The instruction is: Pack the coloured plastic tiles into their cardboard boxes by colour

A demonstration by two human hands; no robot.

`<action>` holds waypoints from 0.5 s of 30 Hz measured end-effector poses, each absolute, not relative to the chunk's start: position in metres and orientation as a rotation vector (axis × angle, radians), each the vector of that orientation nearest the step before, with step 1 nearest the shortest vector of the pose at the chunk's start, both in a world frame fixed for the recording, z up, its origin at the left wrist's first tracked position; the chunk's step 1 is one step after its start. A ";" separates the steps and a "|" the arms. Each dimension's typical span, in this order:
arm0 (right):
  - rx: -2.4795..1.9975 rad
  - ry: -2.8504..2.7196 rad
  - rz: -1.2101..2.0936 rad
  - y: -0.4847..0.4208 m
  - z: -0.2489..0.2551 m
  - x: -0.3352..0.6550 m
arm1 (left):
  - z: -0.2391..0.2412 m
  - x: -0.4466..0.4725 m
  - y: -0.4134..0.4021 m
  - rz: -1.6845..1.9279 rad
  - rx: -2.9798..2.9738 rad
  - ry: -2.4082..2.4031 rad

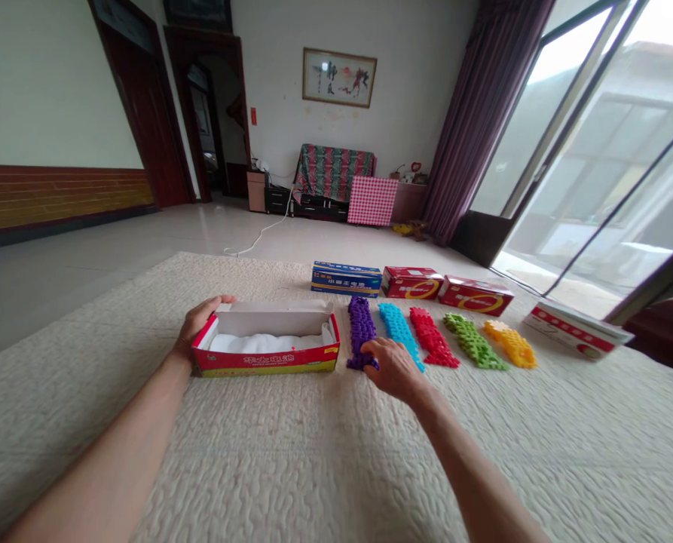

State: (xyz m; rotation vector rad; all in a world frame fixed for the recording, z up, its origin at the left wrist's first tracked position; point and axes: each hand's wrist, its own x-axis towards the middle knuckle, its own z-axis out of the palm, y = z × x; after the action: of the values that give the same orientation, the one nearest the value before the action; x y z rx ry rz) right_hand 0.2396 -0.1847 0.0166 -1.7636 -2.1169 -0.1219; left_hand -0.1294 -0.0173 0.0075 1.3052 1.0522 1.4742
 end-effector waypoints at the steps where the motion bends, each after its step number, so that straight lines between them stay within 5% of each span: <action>1: -1.760 -2.151 -0.078 -0.183 0.018 0.242 | 0.008 -0.130 -0.018 1.431 1.296 0.987; 9: -1.696 -2.093 -0.069 -0.171 0.071 0.269 | 0.008 -0.127 -0.020 1.254 1.149 0.783; 15: -1.317 -2.240 -0.063 -0.129 0.121 0.180 | 0.003 -0.127 -0.014 1.323 1.077 0.740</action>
State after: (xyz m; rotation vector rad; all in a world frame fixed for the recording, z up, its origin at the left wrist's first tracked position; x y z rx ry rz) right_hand 0.1797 -0.1292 0.1206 -1.3167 -2.2398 -0.0634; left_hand -0.1268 -0.0145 0.0032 1.0767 0.7403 1.3233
